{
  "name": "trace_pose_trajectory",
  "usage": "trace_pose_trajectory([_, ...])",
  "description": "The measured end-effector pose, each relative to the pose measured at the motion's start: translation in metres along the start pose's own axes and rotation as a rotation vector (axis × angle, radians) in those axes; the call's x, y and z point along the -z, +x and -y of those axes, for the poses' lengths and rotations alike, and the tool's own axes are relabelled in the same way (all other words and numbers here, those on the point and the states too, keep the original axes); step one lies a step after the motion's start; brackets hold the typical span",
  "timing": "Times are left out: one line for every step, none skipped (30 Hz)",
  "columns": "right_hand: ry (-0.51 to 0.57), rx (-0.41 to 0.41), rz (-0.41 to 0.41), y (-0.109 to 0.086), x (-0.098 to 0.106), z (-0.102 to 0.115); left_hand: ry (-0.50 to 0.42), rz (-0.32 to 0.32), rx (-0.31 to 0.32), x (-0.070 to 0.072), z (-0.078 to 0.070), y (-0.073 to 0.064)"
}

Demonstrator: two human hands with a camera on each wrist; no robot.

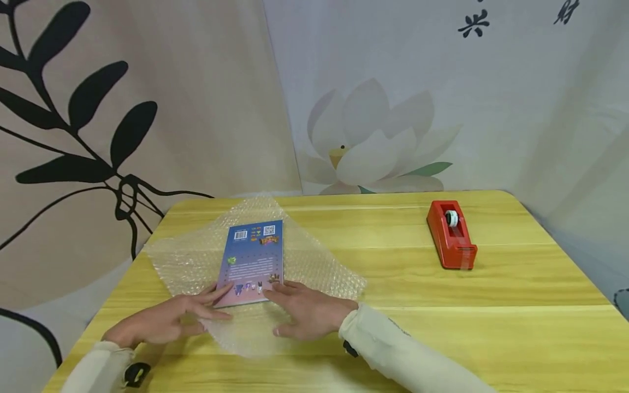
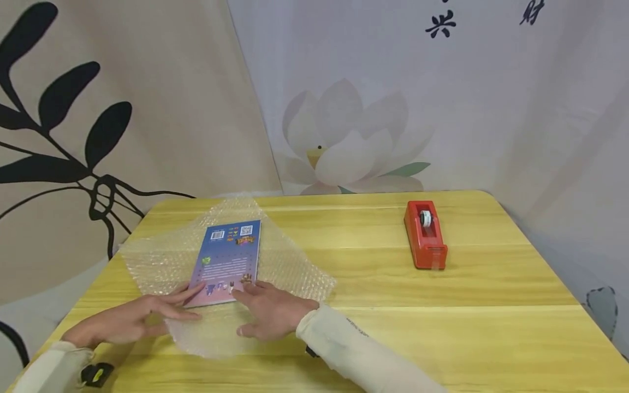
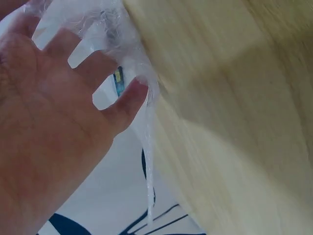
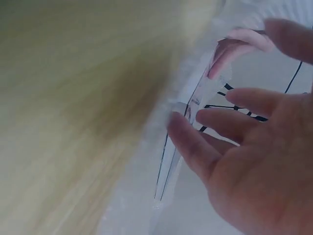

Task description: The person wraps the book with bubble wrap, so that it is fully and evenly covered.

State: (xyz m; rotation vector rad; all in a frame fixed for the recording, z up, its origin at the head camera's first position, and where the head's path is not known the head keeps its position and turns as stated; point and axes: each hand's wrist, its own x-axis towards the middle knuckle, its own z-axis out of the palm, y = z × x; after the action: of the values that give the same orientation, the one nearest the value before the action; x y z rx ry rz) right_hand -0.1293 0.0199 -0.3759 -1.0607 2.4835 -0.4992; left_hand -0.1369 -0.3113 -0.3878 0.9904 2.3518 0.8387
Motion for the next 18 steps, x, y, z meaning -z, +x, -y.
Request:
trace_pose_trajectory([0.008, -0.004, 0.002, 0.0, 0.0, 0.0, -0.019, 0.0, 0.009, 0.001, 0.001, 0.0])
trace_pose_trajectory([0.018, -0.007, 0.004, 0.0, 0.0, -0.001, -0.031, -0.002, 0.015, 0.002, 0.001, 0.0])
trace_pose_trajectory([0.031, -0.011, 0.007, 0.0, 0.0, -0.001, -0.034, -0.005, 0.019, 0.003, 0.001, 0.001])
trace_pose_trajectory([0.045, -0.013, 0.012, -0.001, 0.0, -0.002, -0.033, -0.012, 0.028, 0.004, 0.002, 0.001])
trace_pose_trajectory([0.058, -0.014, 0.016, -0.001, 0.0, -0.002, -0.029, -0.02, 0.042, 0.005, 0.002, 0.0])
trace_pose_trajectory([0.076, -0.016, 0.019, -0.002, 0.001, -0.003, -0.016, -0.034, 0.055, 0.006, 0.002, 0.0])
trace_pose_trajectory([0.096, -0.021, 0.021, -0.002, 0.001, -0.004, -0.006, -0.046, 0.063, 0.007, 0.003, 0.0])
trace_pose_trajectory([0.113, -0.025, 0.02, -0.002, 0.002, -0.005, 0.013, -0.061, 0.07, 0.008, 0.003, -0.001])
trace_pose_trajectory([0.124, -0.032, 0.014, -0.003, 0.002, -0.006, 0.029, -0.077, 0.08, 0.009, 0.004, -0.001])
trace_pose_trajectory([0.129, -0.035, 0.006, -0.003, 0.003, -0.008, 0.049, -0.091, 0.087, 0.011, 0.005, -0.001])
trace_pose_trajectory([0.132, -0.038, -0.003, -0.003, 0.004, -0.009, 0.058, -0.102, 0.092, 0.011, 0.006, -0.001])
trace_pose_trajectory([0.138, -0.043, -0.012, -0.003, 0.005, -0.01, 0.066, -0.111, 0.093, 0.012, 0.006, 0.0])
trace_pose_trajectory([0.137, -0.043, -0.02, -0.003, 0.006, -0.011, 0.069, -0.116, 0.091, 0.012, 0.007, 0.0])
trace_pose_trajectory([0.138, -0.04, -0.026, -0.003, 0.007, -0.011, 0.069, -0.118, 0.096, 0.012, 0.008, 0.001])
trace_pose_trajectory([0.142, -0.038, -0.029, -0.003, 0.008, -0.012, 0.06, -0.12, 0.095, 0.012, 0.009, 0.001])
trace_pose_trajectory([0.153, -0.032, -0.029, -0.003, 0.009, -0.013, 0.049, -0.117, 0.094, 0.012, 0.009, 0.001])
trace_pose_trajectory([0.163, -0.028, -0.027, -0.003, 0.01, -0.013, 0.032, -0.118, 0.094, 0.012, 0.01, 0.002])
trace_pose_trajectory([0.17, -0.028, -0.028, -0.004, 0.01, -0.013, 0.018, -0.119, 0.097, 0.012, 0.01, 0.002])
